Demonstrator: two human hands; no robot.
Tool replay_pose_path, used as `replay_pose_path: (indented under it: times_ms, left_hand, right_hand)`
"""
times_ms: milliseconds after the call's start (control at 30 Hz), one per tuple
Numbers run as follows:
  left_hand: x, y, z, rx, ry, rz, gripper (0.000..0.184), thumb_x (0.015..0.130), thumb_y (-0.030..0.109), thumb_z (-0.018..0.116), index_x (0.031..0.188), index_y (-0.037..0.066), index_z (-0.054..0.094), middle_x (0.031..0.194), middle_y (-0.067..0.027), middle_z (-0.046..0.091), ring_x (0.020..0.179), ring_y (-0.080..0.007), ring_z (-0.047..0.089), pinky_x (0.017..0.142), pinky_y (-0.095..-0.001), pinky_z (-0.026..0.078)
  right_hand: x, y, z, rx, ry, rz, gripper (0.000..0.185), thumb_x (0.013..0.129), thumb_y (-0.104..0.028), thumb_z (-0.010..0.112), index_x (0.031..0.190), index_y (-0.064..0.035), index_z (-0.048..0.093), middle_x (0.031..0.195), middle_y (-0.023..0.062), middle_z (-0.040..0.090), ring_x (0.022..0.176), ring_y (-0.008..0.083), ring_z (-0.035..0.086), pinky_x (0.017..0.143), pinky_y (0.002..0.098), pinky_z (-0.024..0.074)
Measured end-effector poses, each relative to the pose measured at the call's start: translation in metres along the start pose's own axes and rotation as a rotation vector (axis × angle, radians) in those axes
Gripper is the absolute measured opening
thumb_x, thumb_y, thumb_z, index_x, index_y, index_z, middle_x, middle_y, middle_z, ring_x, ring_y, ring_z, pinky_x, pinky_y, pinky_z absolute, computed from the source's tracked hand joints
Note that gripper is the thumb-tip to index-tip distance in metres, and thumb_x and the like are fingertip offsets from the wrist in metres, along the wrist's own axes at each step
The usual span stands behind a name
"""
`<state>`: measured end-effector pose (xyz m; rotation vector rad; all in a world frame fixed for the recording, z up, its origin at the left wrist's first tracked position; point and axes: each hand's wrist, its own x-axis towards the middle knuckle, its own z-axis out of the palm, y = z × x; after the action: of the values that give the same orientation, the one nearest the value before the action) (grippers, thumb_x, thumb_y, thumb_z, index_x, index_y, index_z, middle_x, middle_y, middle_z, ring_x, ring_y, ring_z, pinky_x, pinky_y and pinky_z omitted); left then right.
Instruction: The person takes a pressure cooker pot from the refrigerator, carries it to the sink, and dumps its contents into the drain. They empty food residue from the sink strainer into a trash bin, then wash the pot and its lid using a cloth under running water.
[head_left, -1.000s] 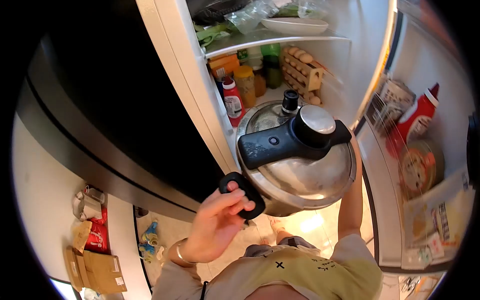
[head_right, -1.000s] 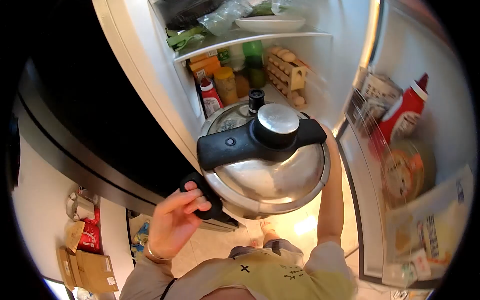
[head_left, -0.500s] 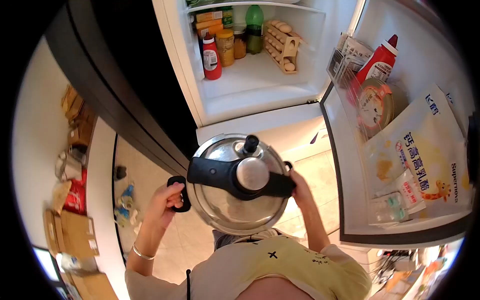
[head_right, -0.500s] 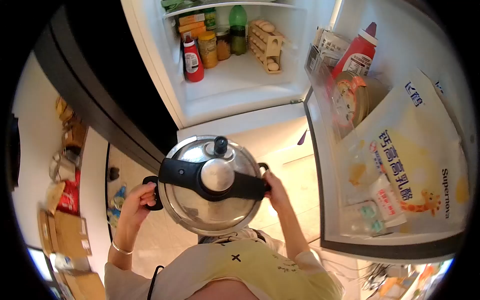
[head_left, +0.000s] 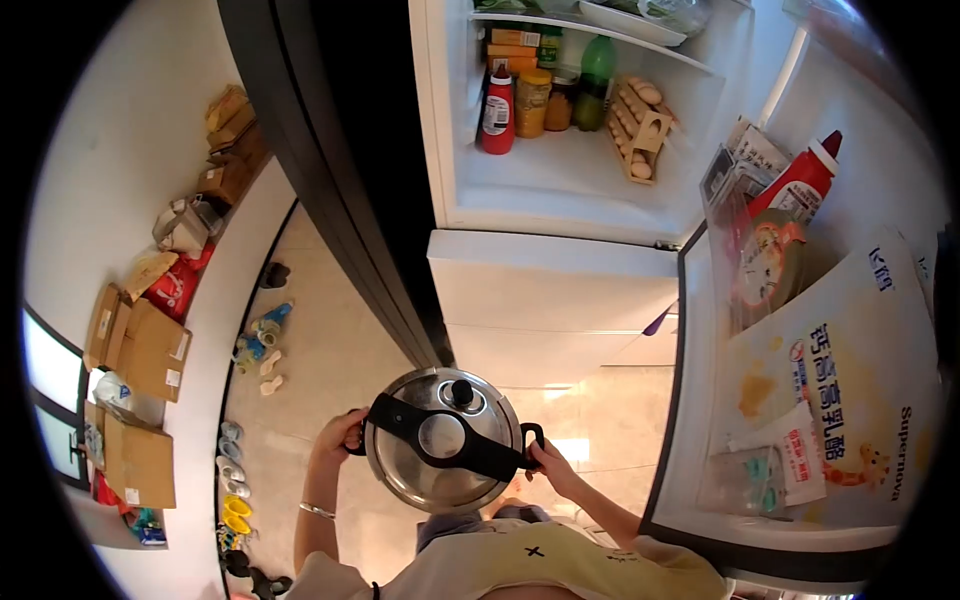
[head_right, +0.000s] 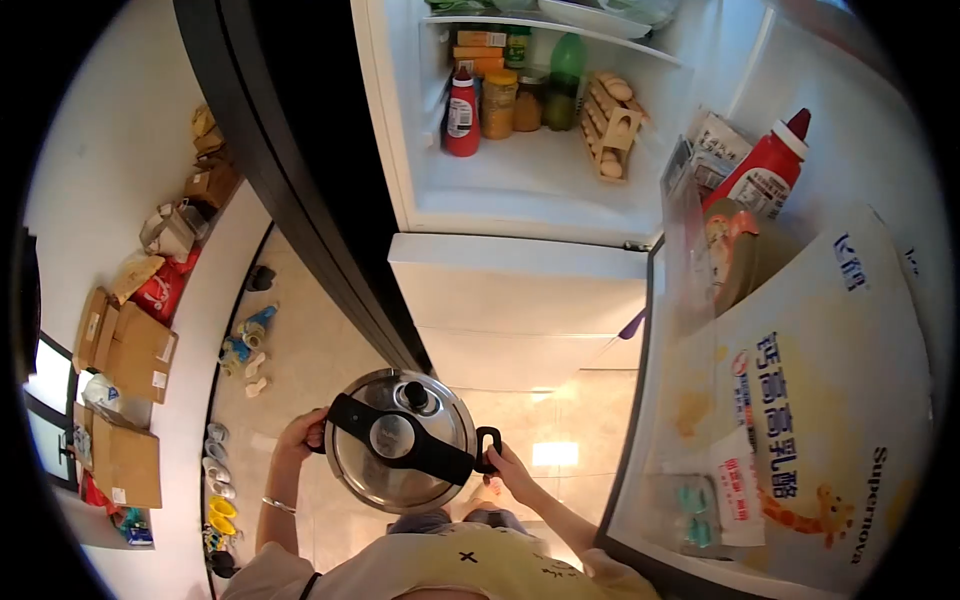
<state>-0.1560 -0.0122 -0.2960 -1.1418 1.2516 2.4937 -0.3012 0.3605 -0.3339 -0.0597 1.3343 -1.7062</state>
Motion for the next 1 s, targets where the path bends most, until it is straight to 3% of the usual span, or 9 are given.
replay_pose_path:
  times_ms: [300, 333, 533, 600, 667, 700, 833, 1000]
  left_hand:
    - [-0.067, -0.025, -0.081, -0.117, 0.092, 0.128, 0.031, 0.088, 0.025, 0.052, 0.061, 0.017, 0.039, 0.046, 0.0090, 0.028, 0.034, -0.0028, 0.024, 0.031, -0.0177, 0.019]
    - [-0.078, -0.027, -0.093, -0.136, 0.099, 0.148, 0.024, 0.086, 0.024, 0.055, 0.065, 0.015, 0.046, 0.047, 0.0088, 0.031, 0.036, -0.0027, 0.025, 0.033, -0.0193, 0.018]
    - [-0.125, -0.041, -0.171, -0.197, 0.156, 0.295, 0.019, 0.087, 0.023, 0.052, 0.070, 0.014, 0.048, 0.047, 0.0090, 0.028, 0.036, -0.0025, 0.024, 0.032, -0.0195, 0.020]
    - [-0.130, -0.050, -0.196, -0.285, 0.231, 0.340, 0.018, 0.088, 0.023, 0.050, 0.073, 0.014, 0.050, 0.046, 0.0092, 0.027, 0.036, -0.0024, 0.024, 0.032, -0.0195, 0.019]
    - [-0.132, -0.058, -0.223, -0.310, 0.039, 0.342, 0.027, 0.093, 0.027, 0.041, 0.070, 0.015, 0.049, 0.045, 0.0087, 0.030, 0.034, -0.0034, 0.025, 0.031, -0.0202, 0.018]
    - [-0.137, -0.061, -0.232, -0.302, -0.065, 0.362, 0.026, 0.091, 0.025, 0.045, 0.067, 0.017, 0.046, 0.046, 0.0081, 0.030, 0.035, -0.0030, 0.025, 0.031, -0.0207, 0.017]
    - [-0.146, -0.046, -0.202, -0.239, 0.118, 0.314, 0.017, 0.090, 0.025, 0.047, 0.076, 0.015, 0.046, 0.052, 0.0056, 0.034, 0.042, -0.0056, 0.029, 0.039, -0.0215, 0.021]
    - [-0.136, -0.020, -0.125, -0.113, 0.175, 0.275, 0.011, 0.088, 0.024, 0.050, 0.088, 0.014, 0.046, 0.060, 0.0023, 0.039, 0.052, -0.0089, 0.035, 0.048, -0.0226, 0.027]
  right_hand:
    - [0.032, 0.033, 0.060, -0.118, -0.103, 0.030, 0.027, 0.094, -0.031, 0.038, 0.089, -0.0058, 0.045, 0.074, 0.0028, 0.048, 0.061, 0.0119, 0.050, 0.054, 0.0272, 0.0464]
    - [0.037, 0.035, 0.072, -0.133, -0.115, 0.019, 0.027, 0.094, -0.031, 0.038, 0.089, -0.0058, 0.045, 0.073, 0.0028, 0.048, 0.060, 0.0119, 0.051, 0.054, 0.0268, 0.0464]
    - [0.088, 0.052, 0.158, -0.320, -0.164, -0.004, 0.032, 0.093, -0.036, 0.040, 0.093, -0.0052, 0.045, 0.076, 0.0018, 0.048, 0.060, 0.0096, 0.050, 0.049, 0.0224, 0.0443]
    - [0.114, 0.050, 0.182, -0.361, -0.218, 0.023, 0.034, 0.092, -0.039, 0.040, 0.085, -0.0063, 0.044, 0.072, 0.0005, 0.047, 0.059, 0.0082, 0.048, 0.047, 0.0227, 0.0443]
    - [0.143, 0.058, 0.191, -0.497, -0.299, -0.006, 0.039, 0.091, -0.044, 0.039, 0.079, -0.0071, 0.042, 0.067, 0.0014, 0.046, 0.048, 0.0102, 0.048, 0.047, 0.0226, 0.0441]
    - [0.148, 0.061, 0.197, -0.505, -0.340, -0.001, 0.039, 0.090, -0.045, 0.039, 0.079, -0.0071, 0.042, 0.067, 0.0016, 0.046, 0.047, 0.0105, 0.048, 0.046, 0.0227, 0.0439]
    - [0.148, 0.091, 0.211, -0.453, -0.377, 0.063, 0.043, 0.090, -0.046, 0.038, 0.083, -0.0043, 0.044, 0.068, 0.0031, 0.047, 0.050, 0.0122, 0.049, 0.045, 0.0243, 0.0443]
    - [0.133, 0.115, 0.189, -0.375, -0.277, 0.151, 0.047, 0.089, -0.048, 0.040, 0.089, -0.0007, 0.045, 0.068, 0.0055, 0.049, 0.047, 0.0140, 0.049, 0.044, 0.0257, 0.0435]
